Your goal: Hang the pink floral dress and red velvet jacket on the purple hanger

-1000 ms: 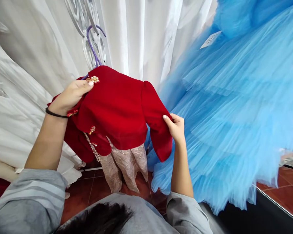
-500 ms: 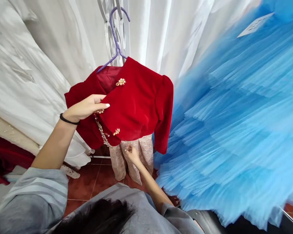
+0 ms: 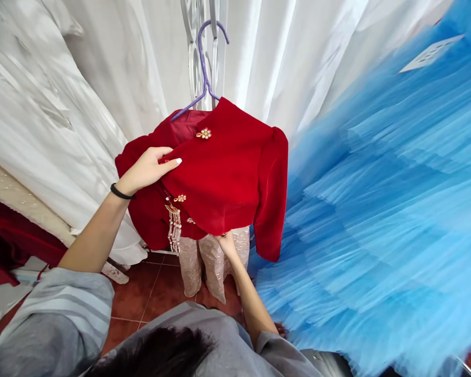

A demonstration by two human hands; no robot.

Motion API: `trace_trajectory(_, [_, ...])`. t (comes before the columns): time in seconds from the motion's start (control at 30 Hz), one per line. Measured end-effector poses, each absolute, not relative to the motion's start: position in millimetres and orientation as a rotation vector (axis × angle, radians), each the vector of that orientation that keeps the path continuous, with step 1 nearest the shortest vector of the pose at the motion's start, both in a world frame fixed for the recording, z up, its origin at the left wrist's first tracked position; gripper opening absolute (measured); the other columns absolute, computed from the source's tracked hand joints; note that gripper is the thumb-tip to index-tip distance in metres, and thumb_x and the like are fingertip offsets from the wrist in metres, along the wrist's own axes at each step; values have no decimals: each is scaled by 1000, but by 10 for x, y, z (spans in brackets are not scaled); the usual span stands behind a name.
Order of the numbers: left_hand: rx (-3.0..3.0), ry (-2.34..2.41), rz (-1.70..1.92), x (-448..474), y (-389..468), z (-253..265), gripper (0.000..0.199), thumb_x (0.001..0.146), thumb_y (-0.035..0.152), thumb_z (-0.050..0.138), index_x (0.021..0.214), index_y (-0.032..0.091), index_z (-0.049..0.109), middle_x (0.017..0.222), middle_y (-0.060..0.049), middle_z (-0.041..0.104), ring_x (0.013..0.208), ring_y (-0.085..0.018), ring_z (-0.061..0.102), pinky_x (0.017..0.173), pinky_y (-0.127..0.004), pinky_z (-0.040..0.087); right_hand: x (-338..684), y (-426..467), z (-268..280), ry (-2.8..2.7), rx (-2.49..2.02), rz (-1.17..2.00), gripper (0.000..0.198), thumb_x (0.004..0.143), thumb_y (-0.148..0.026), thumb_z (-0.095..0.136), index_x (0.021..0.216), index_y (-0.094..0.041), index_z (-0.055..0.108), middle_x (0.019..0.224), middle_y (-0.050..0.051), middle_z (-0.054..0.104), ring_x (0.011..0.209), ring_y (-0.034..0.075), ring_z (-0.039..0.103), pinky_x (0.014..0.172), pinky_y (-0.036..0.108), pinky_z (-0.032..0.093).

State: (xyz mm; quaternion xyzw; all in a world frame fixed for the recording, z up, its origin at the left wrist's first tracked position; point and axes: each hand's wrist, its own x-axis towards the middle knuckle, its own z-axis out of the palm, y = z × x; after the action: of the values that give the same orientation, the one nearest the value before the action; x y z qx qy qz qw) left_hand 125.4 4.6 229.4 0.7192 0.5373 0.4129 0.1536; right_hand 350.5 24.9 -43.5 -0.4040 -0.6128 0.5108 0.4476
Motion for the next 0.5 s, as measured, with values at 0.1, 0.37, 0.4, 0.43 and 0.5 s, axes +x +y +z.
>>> trace_trajectory(0.1, [2126,1605,1266,1210,135,2245,35,87,46,53,71,16,60,69,-1,59,65,-14,51,61,-26,39,3660,175,-482,-1415,-897,1433,52,61,-61,68,90,-19,60,94,10,71,92,22,66,77,34,54])
trace_trajectory(0.37, [2097,1765,1445,1183,208,2176,25,84,39,58,72,17,64,65,-2,63,62,-15,58,63,-27,42,3390,-286,-746,-1111,-854,1859,45,67,-63,69,71,-20,55,74,7,66,73,18,64,72,33,54])
trace_trajectory(0.4, [2098,1799,1413,1199,235,2140,24,84,38,59,73,18,65,66,-2,65,63,-16,59,63,-27,43,3320,-270,-751,-1082,-876,1826,44,72,-63,65,71,-20,54,75,7,66,72,17,63,72,32,53])
trace_trajectory(0.43, [2097,1840,1385,1221,249,2106,23,84,37,59,74,18,66,66,-2,65,64,-16,59,64,-27,43,3268,-235,-751,-1064,-893,1782,43,76,-63,61,72,-21,53,78,7,66,72,16,62,72,30,52])
trace_trajectory(0.5, [2079,1929,1395,1269,201,2061,23,86,38,58,78,18,67,70,-2,66,65,-16,60,65,-27,45,3228,-147,-762,-1099,-926,1724,38,80,-58,58,78,-20,55,84,8,67,72,15,60,70,29,50])
